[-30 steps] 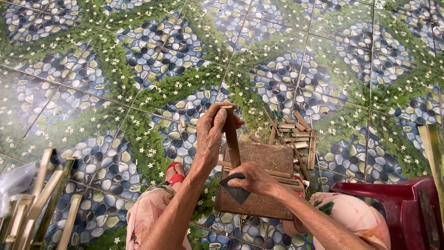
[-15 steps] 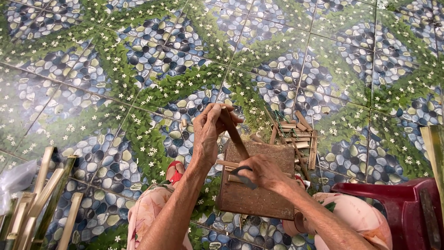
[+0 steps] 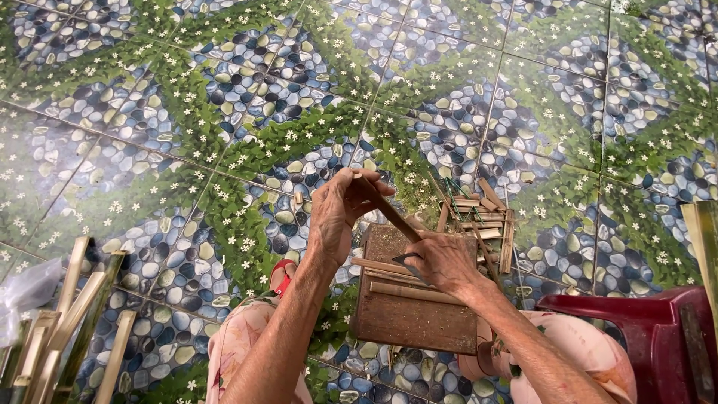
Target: The person sands a bamboo stick by holding it in one hand and rubbing it with sandpaper in the other, smoothing its surface.
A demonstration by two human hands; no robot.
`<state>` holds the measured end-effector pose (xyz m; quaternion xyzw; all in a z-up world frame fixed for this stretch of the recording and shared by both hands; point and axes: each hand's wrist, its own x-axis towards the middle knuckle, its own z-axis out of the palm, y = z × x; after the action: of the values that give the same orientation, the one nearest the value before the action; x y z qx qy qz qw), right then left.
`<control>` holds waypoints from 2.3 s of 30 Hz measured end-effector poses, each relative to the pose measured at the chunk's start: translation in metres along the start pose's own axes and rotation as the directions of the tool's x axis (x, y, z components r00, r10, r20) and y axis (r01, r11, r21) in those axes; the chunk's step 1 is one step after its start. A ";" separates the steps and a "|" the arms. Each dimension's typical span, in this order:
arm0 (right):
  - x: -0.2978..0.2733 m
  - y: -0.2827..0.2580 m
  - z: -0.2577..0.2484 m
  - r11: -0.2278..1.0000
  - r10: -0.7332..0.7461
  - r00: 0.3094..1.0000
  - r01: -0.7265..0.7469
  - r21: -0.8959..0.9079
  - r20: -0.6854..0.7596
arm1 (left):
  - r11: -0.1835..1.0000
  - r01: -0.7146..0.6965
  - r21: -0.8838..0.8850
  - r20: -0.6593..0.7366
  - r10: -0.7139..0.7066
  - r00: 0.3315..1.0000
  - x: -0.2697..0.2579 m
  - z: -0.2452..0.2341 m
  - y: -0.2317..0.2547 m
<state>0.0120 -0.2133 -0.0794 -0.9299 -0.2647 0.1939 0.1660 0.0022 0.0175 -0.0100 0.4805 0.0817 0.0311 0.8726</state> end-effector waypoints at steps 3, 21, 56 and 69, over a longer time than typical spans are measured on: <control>-0.008 -0.034 -0.032 0.999 0.029 1.000 -0.028 0.046 -0.001 | 1.000 -0.003 0.023 0.035 0.002 0.999 -0.001 0.007 -0.003; 0.003 -0.001 -0.017 0.994 -0.059 0.914 0.090 0.059 -0.401 | 0.271 -0.235 0.934 0.078 0.485 0.871 -0.016 0.034 -0.001; -0.022 -0.044 -0.081 0.717 -0.209 0.967 0.253 0.650 -0.146 | 0.833 -0.149 0.533 0.191 0.053 0.980 -0.014 0.027 -0.010; -0.009 -0.040 0.006 0.448 -0.173 0.985 0.090 0.889 -0.013 | 0.978 -0.161 0.135 0.088 0.150 0.985 -0.009 0.027 0.000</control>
<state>-0.0149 -0.1846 -0.0653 -0.6761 -0.2028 0.3263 0.6287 -0.0016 -0.0063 0.0053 0.5471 0.0119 0.0748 0.8336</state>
